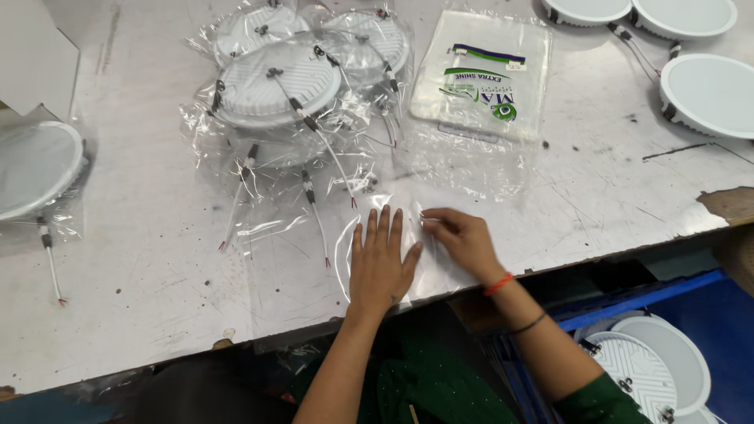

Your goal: The person repeatedly picks up round LED light fixtures and places them into clear plastic bags on a white work table. The person then places the packaged lights into a blue bin. Other workers are visible in the background performing similar tasks.

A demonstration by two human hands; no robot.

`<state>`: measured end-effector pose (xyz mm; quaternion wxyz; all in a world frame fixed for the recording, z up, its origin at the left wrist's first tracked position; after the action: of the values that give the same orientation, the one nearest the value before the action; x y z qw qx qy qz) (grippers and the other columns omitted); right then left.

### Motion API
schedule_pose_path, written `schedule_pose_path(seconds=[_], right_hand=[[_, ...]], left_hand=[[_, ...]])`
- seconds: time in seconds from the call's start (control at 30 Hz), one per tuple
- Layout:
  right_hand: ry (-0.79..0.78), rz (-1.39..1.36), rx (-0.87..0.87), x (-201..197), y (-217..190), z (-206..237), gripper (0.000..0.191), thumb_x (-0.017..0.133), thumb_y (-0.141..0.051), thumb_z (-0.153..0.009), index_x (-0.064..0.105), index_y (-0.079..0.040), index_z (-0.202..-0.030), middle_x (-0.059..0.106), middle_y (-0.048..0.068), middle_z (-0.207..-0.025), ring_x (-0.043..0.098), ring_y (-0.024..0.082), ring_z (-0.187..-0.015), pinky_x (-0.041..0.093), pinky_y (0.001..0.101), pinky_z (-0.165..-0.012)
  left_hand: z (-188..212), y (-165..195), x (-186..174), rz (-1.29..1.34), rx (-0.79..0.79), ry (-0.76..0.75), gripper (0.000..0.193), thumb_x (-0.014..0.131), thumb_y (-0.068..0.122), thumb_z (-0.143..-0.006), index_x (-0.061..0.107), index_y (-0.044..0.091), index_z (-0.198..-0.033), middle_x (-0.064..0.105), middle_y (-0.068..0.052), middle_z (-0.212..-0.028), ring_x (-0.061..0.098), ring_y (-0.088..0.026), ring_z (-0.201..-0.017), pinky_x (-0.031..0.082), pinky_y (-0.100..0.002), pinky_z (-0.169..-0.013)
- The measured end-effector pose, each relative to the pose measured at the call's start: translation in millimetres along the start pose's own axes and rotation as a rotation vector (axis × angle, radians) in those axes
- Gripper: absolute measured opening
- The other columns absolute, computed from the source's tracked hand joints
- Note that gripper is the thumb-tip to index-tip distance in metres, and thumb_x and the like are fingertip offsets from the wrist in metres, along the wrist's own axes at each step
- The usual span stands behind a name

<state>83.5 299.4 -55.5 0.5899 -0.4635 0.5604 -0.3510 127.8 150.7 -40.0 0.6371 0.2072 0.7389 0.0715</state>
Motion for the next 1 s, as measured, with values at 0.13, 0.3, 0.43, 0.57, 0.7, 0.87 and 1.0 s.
schedule_pose_path(seconds=[0.13, 0.3, 0.43, 0.57, 0.7, 0.87, 1.0], right_hand=[[-0.145, -0.425, 0.136, -13, 11, -6, 0.045, 0.071, -0.007, -0.085, 0.062, -0.012, -0.128, 0.077, 0.01, -0.112, 0.075, 0.016, -0.097, 0.06, 0.028, -0.085], [-0.266, -0.141, 0.196, -2, 22, -9, 0.023, 0.075, -0.011, -0.088, 0.078, 0.001, -0.107, 0.077, 0.006, -0.087, 0.068, 0.012, -0.079, 0.055, 0.0235, -0.072], [-0.175, -0.024, 0.203, 1, 30, -6, 0.029, 0.071, -0.02, -0.099, 0.077, 0.007, -0.092, 0.065, 0.009, -0.072, 0.056, 0.012, -0.063, 0.045, 0.0262, -0.057], [-0.12, -0.219, 0.128, -3, 24, -1, 0.018, 0.072, -0.018, -0.092, 0.078, -0.002, -0.09, 0.071, -0.001, -0.069, 0.066, 0.005, -0.057, 0.051, 0.0206, -0.052], [-0.133, -0.1, -0.001, -5, 11, 1, 0.018, 0.074, -0.018, -0.092, 0.078, 0.0, -0.095, 0.073, 0.002, -0.073, 0.062, 0.005, -0.061, 0.05, 0.0223, -0.056], [-0.028, 0.258, 0.103, -5, 18, 4, 0.036, 0.072, -0.024, -0.098, 0.075, 0.008, -0.081, 0.065, 0.014, -0.061, 0.054, 0.014, -0.054, 0.045, 0.0292, -0.053], [-0.173, -0.008, -0.085, 4, -2, 5, 0.016, 0.072, -0.018, -0.089, 0.077, -0.003, -0.093, 0.074, -0.002, -0.071, 0.065, 0.003, -0.063, 0.054, 0.0203, -0.059]], left_hand=[[1, 8, -6, 0.025, 0.015, -0.045, 0.076, 0.041, 0.063, -0.098, 0.037, 0.014, -0.156, 0.028, -0.015, -0.164, 0.016, -0.035, -0.153, 0.008, -0.053, -0.121], [3, 18, -11, 0.013, 0.081, -0.018, 0.075, 0.042, 0.062, -0.099, 0.039, 0.012, -0.155, 0.031, -0.017, -0.162, 0.02, -0.036, -0.152, 0.009, -0.054, -0.122], [7, 24, -5, 0.063, 0.116, -0.006, 0.068, 0.045, 0.054, -0.102, 0.043, 0.009, -0.153, 0.037, -0.018, -0.16, 0.027, -0.036, -0.151, 0.014, -0.054, -0.122], [10, 31, -1, 0.075, 0.159, 0.037, 0.056, 0.048, 0.041, -0.104, 0.049, 0.004, -0.146, 0.045, -0.016, -0.157, 0.032, -0.035, -0.151, 0.018, -0.054, -0.123], [9, 27, -12, 0.319, 0.128, 0.136, 0.045, 0.048, 0.026, -0.102, 0.057, 0.001, -0.138, 0.057, -0.018, -0.145, 0.046, -0.036, -0.141, 0.029, -0.051, -0.118], [9, 23, -30, 0.557, 0.043, 0.192, 0.038, 0.053, 0.032, -0.104, 0.068, 0.001, -0.119, 0.071, -0.016, -0.119, 0.062, -0.034, -0.115, 0.048, -0.044, -0.1], [7, 14, -28, 0.615, -0.121, 0.117, 0.04, 0.056, 0.04, -0.1, 0.071, 0.004, -0.107, 0.073, -0.011, -0.103, 0.065, -0.029, -0.102, 0.051, -0.04, -0.089]])
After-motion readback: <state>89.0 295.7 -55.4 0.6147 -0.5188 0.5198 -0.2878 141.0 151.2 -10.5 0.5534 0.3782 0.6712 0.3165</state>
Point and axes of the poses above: each hand's wrist, its own z-axis away from the middle knuckle, its own x-axis out of the palm, y = z × x, the point moved 10 cm from there along -z, towards the middle knuckle
